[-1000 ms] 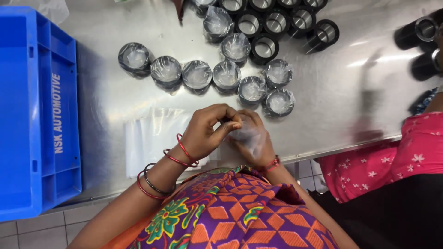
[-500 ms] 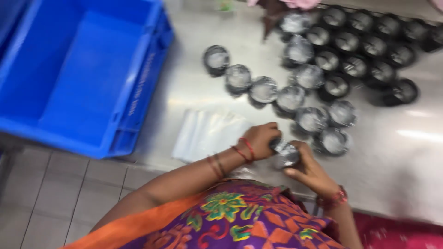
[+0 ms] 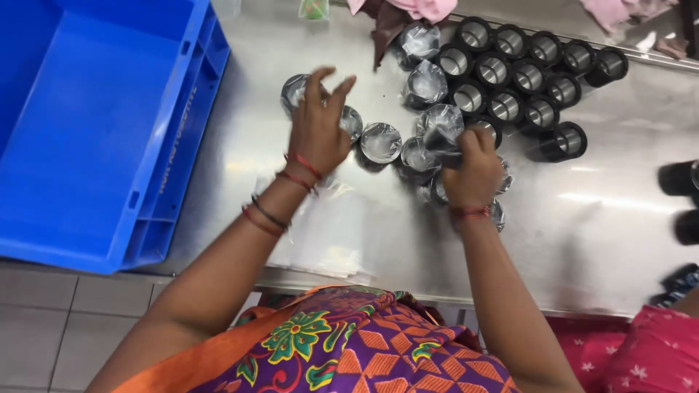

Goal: Placing individual cylindrical metal automotive parts into small plastic bags and then into a blue transport crate.

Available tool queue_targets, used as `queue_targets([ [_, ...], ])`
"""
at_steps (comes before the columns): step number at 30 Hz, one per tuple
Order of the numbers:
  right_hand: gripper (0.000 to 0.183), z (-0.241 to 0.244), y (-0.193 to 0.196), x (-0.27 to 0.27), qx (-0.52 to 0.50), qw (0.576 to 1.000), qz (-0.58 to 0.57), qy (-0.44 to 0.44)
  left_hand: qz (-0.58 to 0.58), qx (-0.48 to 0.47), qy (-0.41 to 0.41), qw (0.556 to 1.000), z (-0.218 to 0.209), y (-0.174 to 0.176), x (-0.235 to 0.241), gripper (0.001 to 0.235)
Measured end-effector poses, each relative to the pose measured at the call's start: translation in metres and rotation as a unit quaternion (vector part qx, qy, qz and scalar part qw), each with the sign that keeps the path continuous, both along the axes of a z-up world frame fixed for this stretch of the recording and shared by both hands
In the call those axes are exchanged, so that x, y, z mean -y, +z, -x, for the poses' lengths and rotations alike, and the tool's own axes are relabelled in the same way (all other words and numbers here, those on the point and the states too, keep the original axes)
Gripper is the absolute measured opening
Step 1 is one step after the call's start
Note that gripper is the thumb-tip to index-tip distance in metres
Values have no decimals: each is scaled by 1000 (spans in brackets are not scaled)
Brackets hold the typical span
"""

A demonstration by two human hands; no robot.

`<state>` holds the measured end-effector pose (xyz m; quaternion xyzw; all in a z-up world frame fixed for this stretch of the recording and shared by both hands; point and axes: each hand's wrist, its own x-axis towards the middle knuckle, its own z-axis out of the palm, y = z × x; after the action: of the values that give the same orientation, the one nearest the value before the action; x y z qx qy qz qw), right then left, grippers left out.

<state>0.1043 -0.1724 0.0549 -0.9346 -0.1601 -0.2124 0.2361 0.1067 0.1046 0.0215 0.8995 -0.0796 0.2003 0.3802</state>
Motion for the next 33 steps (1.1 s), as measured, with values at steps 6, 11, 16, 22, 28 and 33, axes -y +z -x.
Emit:
queue_targets([
  [6, 48, 9, -1, -34, -13, 990, 138, -11, -235, -190, -7, 953, -55, 31, -44, 72],
  [11, 85, -10, -15, -24, -128, 989, 70, 5, -248, -366, -39, 896, -62, 10, -68, 62],
  [16, 103, -16, 0, -59, -210, 970, 94, -81, -147, -317, 49, 936, -50, -9, -88, 67],
  [22, 96, -15, -10, -57, -179, 971, 128, -96, -5, -174, -21, 985, -43, 13, -66, 73],
  [28, 100, -16, 8, -75, -226, 952, 165, -123, -174, -228, -78, 955, -42, 34, 8, 63],
  [33, 100, -15, 4, -67, -240, 944, 187, -127, -306, -337, -32, 890, -44, 34, 34, 71],
])
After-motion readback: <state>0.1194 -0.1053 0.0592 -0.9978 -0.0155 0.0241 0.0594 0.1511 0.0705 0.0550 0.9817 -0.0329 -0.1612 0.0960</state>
